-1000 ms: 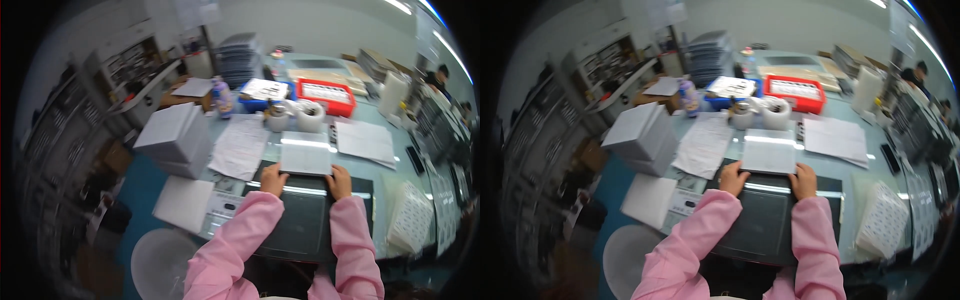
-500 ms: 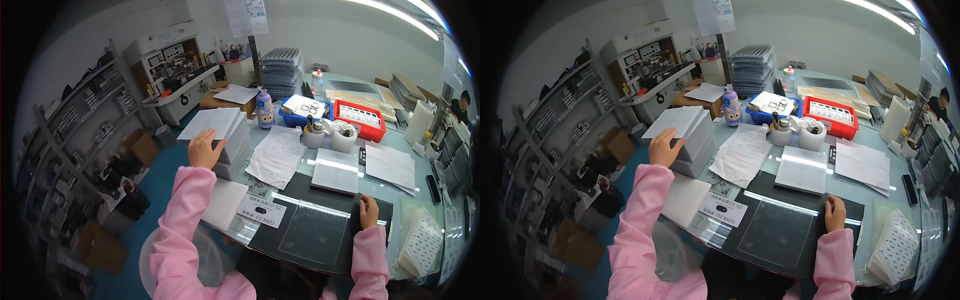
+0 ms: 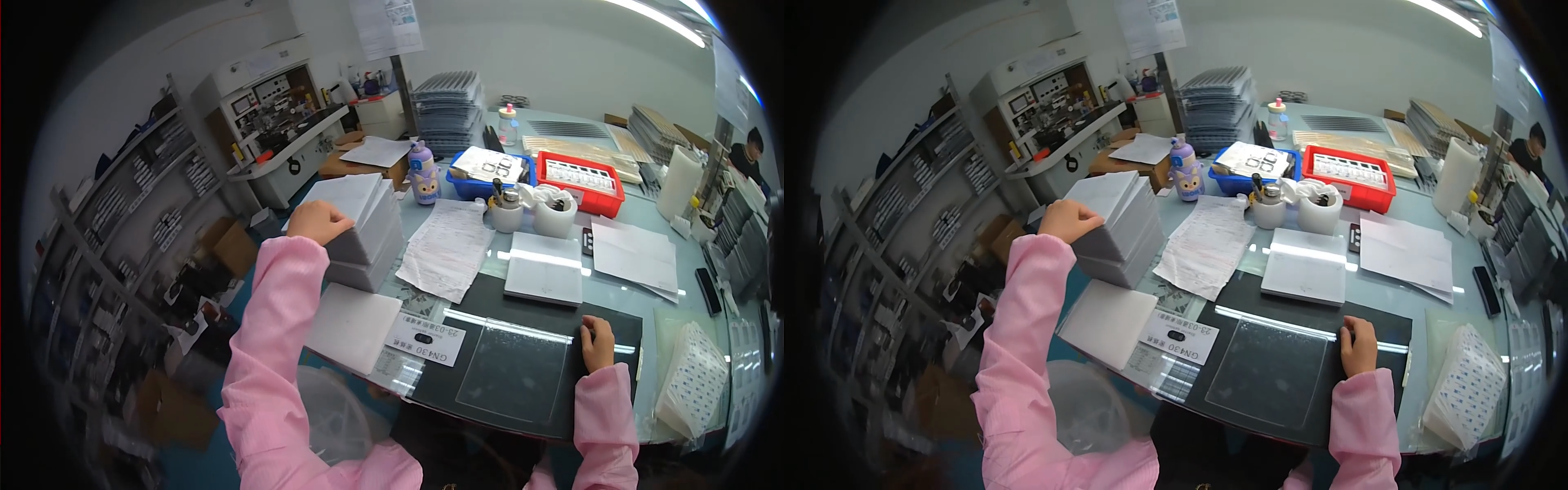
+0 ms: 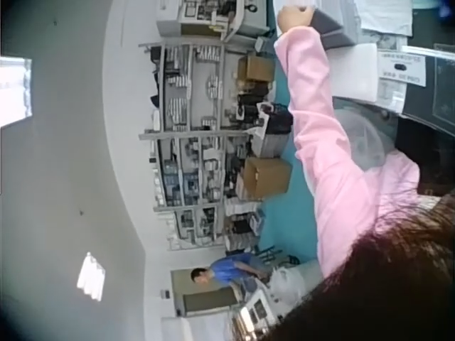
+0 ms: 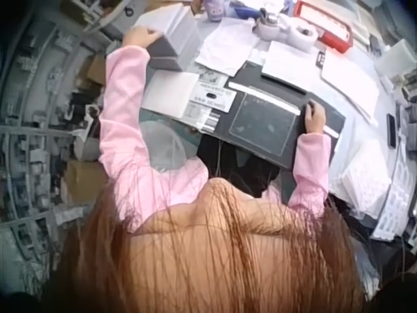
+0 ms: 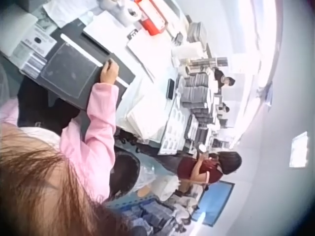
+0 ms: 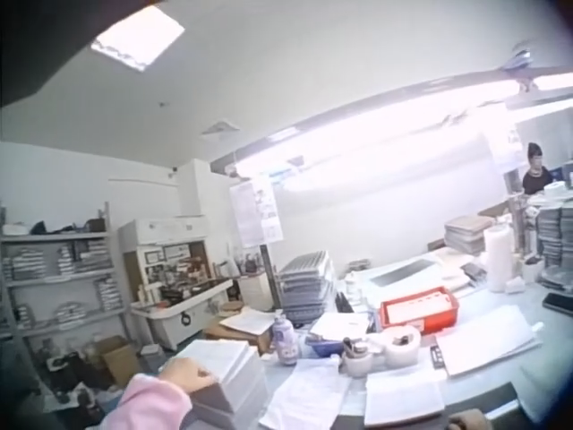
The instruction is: Applying adhesive labels to square white plates at a manufacturing workbench.
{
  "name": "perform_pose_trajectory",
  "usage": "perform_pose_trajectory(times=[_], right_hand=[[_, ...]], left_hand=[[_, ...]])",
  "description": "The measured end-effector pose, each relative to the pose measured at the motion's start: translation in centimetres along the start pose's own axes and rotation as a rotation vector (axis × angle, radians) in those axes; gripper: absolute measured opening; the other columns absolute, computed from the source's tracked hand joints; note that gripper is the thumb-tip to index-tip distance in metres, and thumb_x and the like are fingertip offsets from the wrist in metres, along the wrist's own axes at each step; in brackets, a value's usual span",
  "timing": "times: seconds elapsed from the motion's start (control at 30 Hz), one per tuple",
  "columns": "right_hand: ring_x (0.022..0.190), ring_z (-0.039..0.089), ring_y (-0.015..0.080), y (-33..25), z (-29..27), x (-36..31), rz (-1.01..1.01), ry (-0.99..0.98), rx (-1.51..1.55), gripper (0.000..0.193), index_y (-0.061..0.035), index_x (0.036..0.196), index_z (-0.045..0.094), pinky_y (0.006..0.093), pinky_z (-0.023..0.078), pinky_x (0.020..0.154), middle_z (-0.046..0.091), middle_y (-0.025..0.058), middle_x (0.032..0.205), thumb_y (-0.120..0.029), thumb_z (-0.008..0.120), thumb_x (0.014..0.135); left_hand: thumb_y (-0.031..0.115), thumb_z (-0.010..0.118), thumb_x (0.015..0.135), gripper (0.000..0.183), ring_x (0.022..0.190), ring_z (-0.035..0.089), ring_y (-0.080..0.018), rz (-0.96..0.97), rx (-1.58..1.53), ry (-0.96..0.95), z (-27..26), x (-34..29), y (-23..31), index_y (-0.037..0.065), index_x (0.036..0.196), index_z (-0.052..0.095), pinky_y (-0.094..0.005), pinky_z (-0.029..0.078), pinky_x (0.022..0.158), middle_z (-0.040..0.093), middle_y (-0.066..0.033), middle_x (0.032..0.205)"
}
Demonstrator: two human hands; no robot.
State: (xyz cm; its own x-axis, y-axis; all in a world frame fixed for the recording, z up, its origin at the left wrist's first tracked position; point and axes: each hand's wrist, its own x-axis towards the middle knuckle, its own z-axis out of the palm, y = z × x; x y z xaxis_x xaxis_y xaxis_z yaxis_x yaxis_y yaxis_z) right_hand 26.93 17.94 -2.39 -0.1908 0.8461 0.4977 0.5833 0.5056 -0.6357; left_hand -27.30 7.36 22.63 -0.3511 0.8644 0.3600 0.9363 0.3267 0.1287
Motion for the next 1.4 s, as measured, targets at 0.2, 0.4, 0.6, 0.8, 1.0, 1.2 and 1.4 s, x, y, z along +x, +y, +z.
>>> perform_pose_trajectory(times=[0.2, 0.4, 0.6, 0.8, 1.0, 1.2, 1.4], right_hand=[[0.094, 0.062, 0.0323, -0.4, 0.3, 0.1, -0.014, 0.005, 0.014, 0.02, -0.0007, 0.105, 0.063, 0.038, 0.05, 0.083, 0.064, 0.0163, 0.101, -0.003, 0.064, 0.086], [0.095, 0.062, 0.0321, -0.4, 0.0, 0.2, -0.035, -0.008, -0.034, 0.02, 0.0008, 0.106, 0.062, 0.0366, 0.05, 0.084, 0.063, 0.0168, 0.101, 0.0, 0.063, 0.086], [0.096, 0.059, 0.0333, -0.7, 0.0, 0.1, -0.066, -0.024, -0.033, 0.02, 0.0, 0.103, 0.061, 0.0396, 0.048, 0.084, 0.064, 0.0147, 0.099, 0.001, 0.064, 0.083], [0.096, 0.058, 0.033, -1.1, -0.3, 0.0, -0.095, -0.047, -0.066, 0.021, -0.0009, 0.103, 0.061, 0.0394, 0.047, 0.084, 0.064, 0.0135, 0.099, 0.001, 0.063, 0.082], [0.096, 0.058, 0.0329, -0.9, -0.2, 0.1, -0.091, -0.049, -0.069, 0.021, 0.0, 0.103, 0.061, 0.0388, 0.047, 0.084, 0.062, 0.0143, 0.1, 0.002, 0.063, 0.082], [0.094, 0.058, 0.0333, -1.3, -0.4, 0.2, -0.093, -0.033, -0.052, 0.019, -0.0008, 0.101, 0.062, 0.0399, 0.048, 0.082, 0.063, 0.0137, 0.098, 0.001, 0.064, 0.082], [0.084, 0.068, 0.0204, -1.3, -1.3, -0.2, 0.178, -0.129, 0.356, 0.019, 0.0004, 0.11, 0.066, 0.0309, 0.052, 0.071, 0.07, 0.0116, 0.102, -0.01, 0.059, 0.096]], left_hand=[[0.033, 0.074, 0.076, 0.026, 0.074, 0.071, -0.0265, 0.03, 0.095, -0.137, -1.3, 0.8, 0.3, 0.011, 0.089, 0.079, -0.0336, 0.055, 0.077, 0.073, -0.0121, 0.08], [0.032, 0.071, 0.079, 0.025, 0.072, 0.069, -0.0308, 0.168, 0.218, -0.174, -1.3, 1.6, 0.8, 0.009, 0.088, 0.077, -0.0351, 0.055, 0.073, 0.071, -0.0156, 0.08], [0.03, 0.067, 0.081, 0.025, 0.067, 0.065, -0.0351, 0.346, 0.199, -0.108, -1.1, 1.4, 0.0, 0.006, 0.083, 0.075, -0.0383, 0.053, 0.065, 0.068, -0.016, 0.075], [0.024, 0.064, 0.078, 0.021, 0.062, 0.064, -0.034, 0.498, 0.371, 0.13, 0.5, 0.9, -0.3, 0.006, 0.069, 0.071, -0.0403, 0.052, 0.06, 0.064, -0.0159, 0.065], [0.007, 0.068, 0.072, 0.008, 0.056, 0.061, -0.0286, 0.831, 0.348, 0.357, -1.0, -2.0, 2.9, 0.008, 0.071, 0.06, -0.0359, 0.048, 0.051, 0.06, -0.0086, 0.063], [0.006, 0.07, 0.075, 0.028, 0.092, 0.069, -0.0306, 0.847, 0.143, 0.306, 0.3, -4.9, 2.9, 0.004, 0.103, 0.068, -0.0355, 0.057, 0.075, 0.071, -0.0114, 0.1], [0.004, 0.065, 0.078, 0.034, 0.101, 0.069, -0.0284, 0.929, 0.07, 0.509, 4.2, -9.5, 12.2, 0.013, 0.109, 0.073, -0.0384, 0.056, 0.087, 0.072, -0.0081, 0.109]])
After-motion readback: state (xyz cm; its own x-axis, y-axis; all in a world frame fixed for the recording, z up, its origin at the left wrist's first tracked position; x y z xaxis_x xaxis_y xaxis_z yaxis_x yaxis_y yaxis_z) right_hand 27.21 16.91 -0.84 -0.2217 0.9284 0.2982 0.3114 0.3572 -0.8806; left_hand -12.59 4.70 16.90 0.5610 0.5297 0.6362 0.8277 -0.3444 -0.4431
